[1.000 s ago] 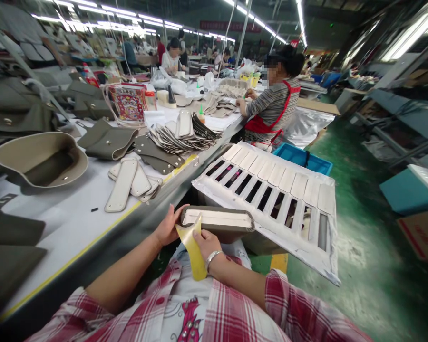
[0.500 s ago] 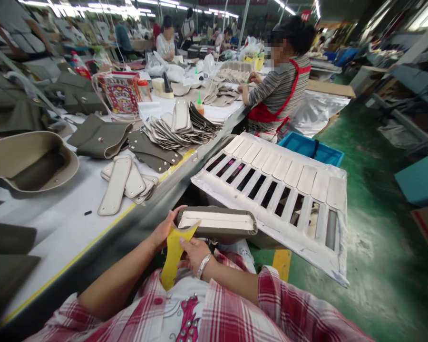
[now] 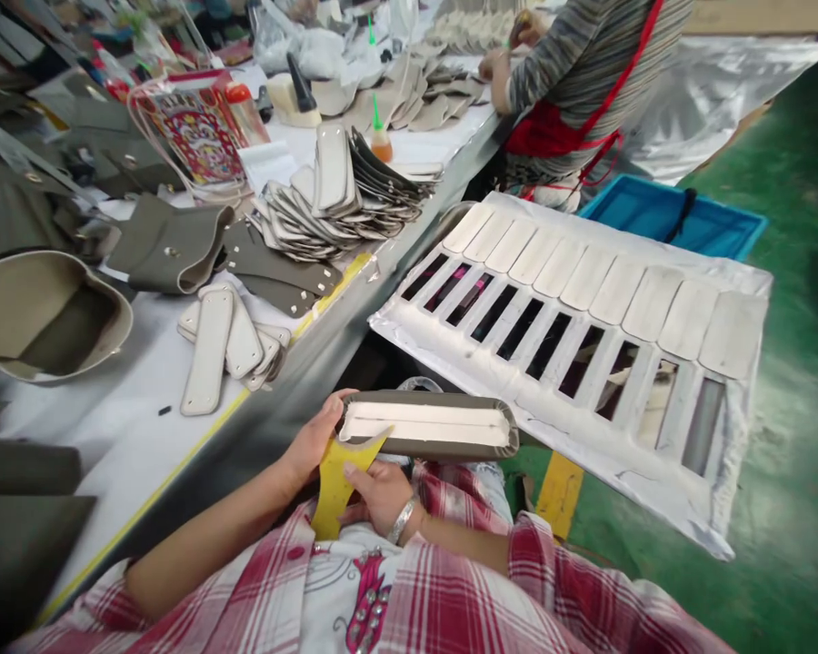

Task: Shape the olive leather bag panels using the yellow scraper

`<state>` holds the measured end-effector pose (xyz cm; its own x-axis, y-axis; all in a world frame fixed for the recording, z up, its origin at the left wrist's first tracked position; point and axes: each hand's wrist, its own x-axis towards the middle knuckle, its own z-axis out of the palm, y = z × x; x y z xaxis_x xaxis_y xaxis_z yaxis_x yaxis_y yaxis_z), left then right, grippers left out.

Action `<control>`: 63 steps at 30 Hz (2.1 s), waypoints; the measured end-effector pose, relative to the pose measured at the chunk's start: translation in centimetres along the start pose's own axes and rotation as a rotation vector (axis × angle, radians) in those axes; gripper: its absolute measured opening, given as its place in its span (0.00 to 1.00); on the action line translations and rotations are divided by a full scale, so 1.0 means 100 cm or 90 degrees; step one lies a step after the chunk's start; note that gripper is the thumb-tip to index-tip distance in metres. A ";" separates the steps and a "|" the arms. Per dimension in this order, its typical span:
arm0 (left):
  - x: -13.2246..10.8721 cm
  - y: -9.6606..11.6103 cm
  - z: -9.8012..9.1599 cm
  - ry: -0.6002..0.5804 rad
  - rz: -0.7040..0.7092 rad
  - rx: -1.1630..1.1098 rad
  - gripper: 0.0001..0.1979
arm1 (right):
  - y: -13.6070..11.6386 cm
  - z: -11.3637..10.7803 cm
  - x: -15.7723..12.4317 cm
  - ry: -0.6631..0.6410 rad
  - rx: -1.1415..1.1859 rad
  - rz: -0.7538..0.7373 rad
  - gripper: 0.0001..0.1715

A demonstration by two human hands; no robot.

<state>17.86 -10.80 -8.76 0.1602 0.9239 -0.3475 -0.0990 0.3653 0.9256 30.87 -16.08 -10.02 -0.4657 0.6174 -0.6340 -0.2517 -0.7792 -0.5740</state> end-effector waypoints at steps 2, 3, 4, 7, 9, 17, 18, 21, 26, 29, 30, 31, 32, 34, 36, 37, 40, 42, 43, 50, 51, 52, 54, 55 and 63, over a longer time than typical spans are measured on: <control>0.000 0.003 0.002 0.008 -0.016 0.010 0.24 | 0.000 -0.004 0.002 -0.013 0.009 0.016 0.26; 0.000 0.004 0.002 0.013 -0.024 0.020 0.23 | -0.001 -0.006 0.002 -0.020 0.016 0.023 0.27; 0.000 0.004 0.003 0.022 -0.033 0.034 0.23 | -0.002 -0.007 0.003 -0.025 0.018 0.027 0.28; 0.001 0.001 0.004 0.075 -0.053 0.099 0.21 | -0.006 -0.011 0.003 -0.031 0.015 0.054 0.30; 0.003 -0.004 0.003 0.119 -0.059 0.150 0.21 | -0.011 -0.012 0.003 -0.024 0.007 0.069 0.30; 0.013 0.017 -0.001 0.092 0.106 0.625 0.26 | -0.019 0.004 -0.007 0.042 -0.021 0.063 0.15; 0.015 0.021 0.003 0.078 0.176 0.714 0.27 | -0.018 0.006 -0.010 0.052 -0.020 0.060 0.13; 0.020 0.022 0.022 -0.018 0.309 0.883 0.21 | -0.013 0.008 -0.013 0.078 -0.001 0.048 0.10; 0.023 0.011 0.036 -0.048 0.355 1.007 0.19 | -0.006 0.000 -0.010 0.116 0.021 0.035 0.07; 0.023 0.011 0.036 -0.038 0.365 1.042 0.19 | -0.002 -0.008 -0.006 0.073 0.015 -0.004 0.08; 0.024 0.012 0.036 -0.037 0.363 1.054 0.19 | 0.000 -0.011 -0.005 0.060 0.012 -0.017 0.10; 0.025 0.013 0.037 -0.037 0.360 1.068 0.19 | 0.001 -0.014 -0.004 0.051 0.012 -0.027 0.11; 0.028 0.013 0.038 -0.038 0.357 1.083 0.19 | 0.002 -0.017 -0.003 0.042 0.017 -0.031 0.13; 0.033 0.015 0.041 -0.047 0.349 1.112 0.20 | 0.001 -0.021 -0.001 0.019 0.040 -0.033 0.17; 0.037 0.016 0.044 -0.058 0.336 1.133 0.20 | -0.001 -0.023 0.000 -0.009 0.076 -0.016 0.21; 0.039 0.017 0.046 -0.061 0.330 1.141 0.21 | -0.003 -0.023 0.001 -0.019 0.092 0.001 0.22; 0.039 0.018 0.049 -0.051 0.321 1.154 0.22 | -0.006 -0.021 0.006 -0.026 0.109 0.040 0.24; 0.036 0.018 0.049 -0.041 0.312 1.145 0.22 | -0.005 -0.016 0.009 -0.023 0.074 0.018 0.25; 0.034 0.018 0.049 -0.036 0.306 1.128 0.22 | -0.004 -0.014 0.010 -0.024 0.060 -0.003 0.26; 0.023 0.016 0.038 0.086 0.407 0.673 0.21 | -0.024 -0.021 -0.036 -0.063 0.015 -0.136 0.21; 0.020 0.015 0.038 0.115 0.417 0.641 0.21 | -0.034 -0.030 -0.049 -0.036 0.025 -0.182 0.19; 0.016 0.013 0.037 0.130 0.426 0.635 0.21 | -0.046 -0.041 -0.063 0.015 0.044 -0.240 0.17; 0.009 0.008 0.038 0.118 0.451 0.674 0.22 | -0.071 -0.069 -0.084 0.166 0.079 -0.384 0.12; 0.006 0.005 0.039 0.104 0.468 0.701 0.23 | -0.084 -0.085 -0.092 0.228 0.089 -0.454 0.10; 0.007 -0.008 0.044 0.080 0.540 0.839 0.20 | -0.127 -0.143 -0.063 0.361 0.157 -0.543 0.15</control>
<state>22.35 -10.91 -9.06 0.4189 0.8275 0.3737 0.7890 -0.5355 0.3013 49.12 -8.56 -6.11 0.3952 0.8821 -0.2562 -0.5047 -0.0245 -0.8629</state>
